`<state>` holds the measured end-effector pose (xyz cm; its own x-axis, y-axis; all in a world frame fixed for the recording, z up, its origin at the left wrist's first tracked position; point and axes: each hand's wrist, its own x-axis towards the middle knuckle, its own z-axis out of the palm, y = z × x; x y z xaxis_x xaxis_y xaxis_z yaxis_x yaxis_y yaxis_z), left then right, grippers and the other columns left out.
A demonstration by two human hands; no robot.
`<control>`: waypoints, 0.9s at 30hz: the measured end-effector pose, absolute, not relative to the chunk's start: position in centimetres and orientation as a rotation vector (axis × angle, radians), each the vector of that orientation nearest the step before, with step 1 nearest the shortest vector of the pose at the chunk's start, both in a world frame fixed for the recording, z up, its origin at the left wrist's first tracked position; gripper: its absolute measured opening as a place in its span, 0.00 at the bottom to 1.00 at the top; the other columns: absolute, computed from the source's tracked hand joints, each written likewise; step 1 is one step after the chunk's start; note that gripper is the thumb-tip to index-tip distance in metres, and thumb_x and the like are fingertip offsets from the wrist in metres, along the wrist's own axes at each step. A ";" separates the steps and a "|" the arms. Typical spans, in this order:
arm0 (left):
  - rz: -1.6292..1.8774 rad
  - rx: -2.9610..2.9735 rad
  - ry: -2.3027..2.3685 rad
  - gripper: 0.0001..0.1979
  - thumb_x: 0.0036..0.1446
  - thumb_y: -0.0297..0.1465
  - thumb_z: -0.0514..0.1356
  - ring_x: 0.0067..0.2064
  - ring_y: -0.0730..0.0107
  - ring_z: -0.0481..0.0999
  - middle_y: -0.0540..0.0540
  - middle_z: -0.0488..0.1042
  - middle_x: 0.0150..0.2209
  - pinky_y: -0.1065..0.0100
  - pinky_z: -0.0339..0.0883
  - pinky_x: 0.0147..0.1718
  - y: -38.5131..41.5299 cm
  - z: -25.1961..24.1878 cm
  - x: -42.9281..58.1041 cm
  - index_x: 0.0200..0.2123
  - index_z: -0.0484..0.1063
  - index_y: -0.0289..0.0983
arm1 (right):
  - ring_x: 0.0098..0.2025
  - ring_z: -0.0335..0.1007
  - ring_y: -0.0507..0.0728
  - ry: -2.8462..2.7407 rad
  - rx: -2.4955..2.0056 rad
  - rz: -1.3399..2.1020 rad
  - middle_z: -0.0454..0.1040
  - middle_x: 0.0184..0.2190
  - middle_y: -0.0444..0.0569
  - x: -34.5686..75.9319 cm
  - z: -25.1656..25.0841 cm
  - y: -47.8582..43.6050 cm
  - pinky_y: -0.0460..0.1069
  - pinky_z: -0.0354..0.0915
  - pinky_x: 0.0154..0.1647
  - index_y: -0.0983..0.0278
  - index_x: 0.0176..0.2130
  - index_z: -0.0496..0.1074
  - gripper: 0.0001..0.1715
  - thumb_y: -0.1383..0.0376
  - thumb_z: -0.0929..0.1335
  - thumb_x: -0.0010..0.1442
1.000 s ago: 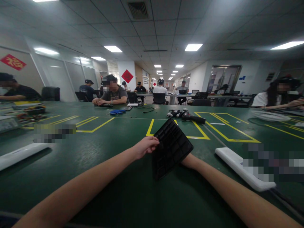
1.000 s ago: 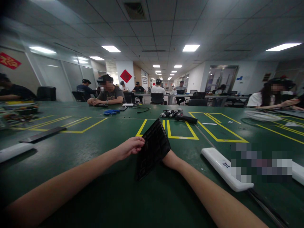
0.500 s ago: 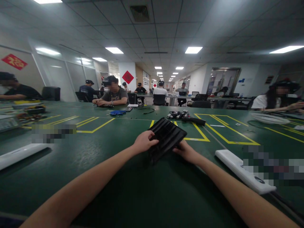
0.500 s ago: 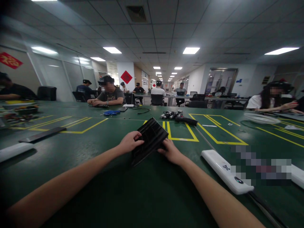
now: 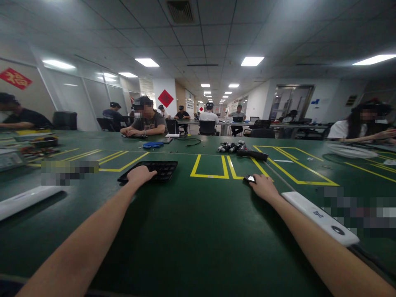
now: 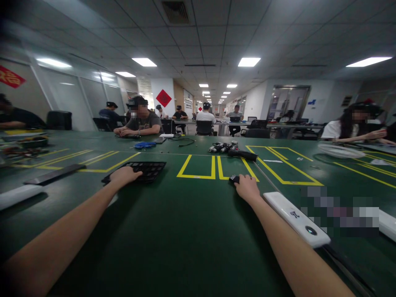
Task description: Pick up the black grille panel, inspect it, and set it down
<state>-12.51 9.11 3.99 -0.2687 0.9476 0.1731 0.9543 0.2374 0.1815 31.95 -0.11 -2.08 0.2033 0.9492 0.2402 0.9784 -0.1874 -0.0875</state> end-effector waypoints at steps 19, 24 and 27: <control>-0.617 -2.608 -1.623 0.13 0.59 0.36 0.46 0.37 0.65 0.71 0.42 0.68 0.41 0.67 0.62 0.34 4.0 -0.1 -0.3 0.40 0.65 0.35 | 0.60 0.52 0.63 -2.326 -1.661 0.135 0.59 0.58 0.57 24.7 -1.9 -3.3 0.61 0.49 0.59 0.67 0.55 0.62 0.30 0.54 0.55 0.61; -0.815 -2.377 -1.758 0.14 0.61 0.35 0.43 0.37 0.66 0.71 0.40 0.67 0.41 0.68 0.62 0.34 4.1 0.3 -0.8 0.39 0.63 0.34 | 0.60 0.50 0.63 -2.280 -1.656 -0.031 0.60 0.57 0.58 25.7 -1.2 -3.1 0.60 0.48 0.59 0.69 0.55 0.62 0.29 0.55 0.55 0.62; -0.598 -2.404 -1.835 0.17 0.60 0.41 0.44 0.36 0.64 0.71 0.42 0.70 0.37 0.67 0.62 0.33 3.9 0.8 -0.9 0.39 0.63 0.35 | 0.62 0.46 0.65 -2.107 -1.797 -0.292 0.58 0.58 0.58 27.4 -0.7 -2.7 0.61 0.44 0.60 0.69 0.55 0.61 0.27 0.59 0.56 0.61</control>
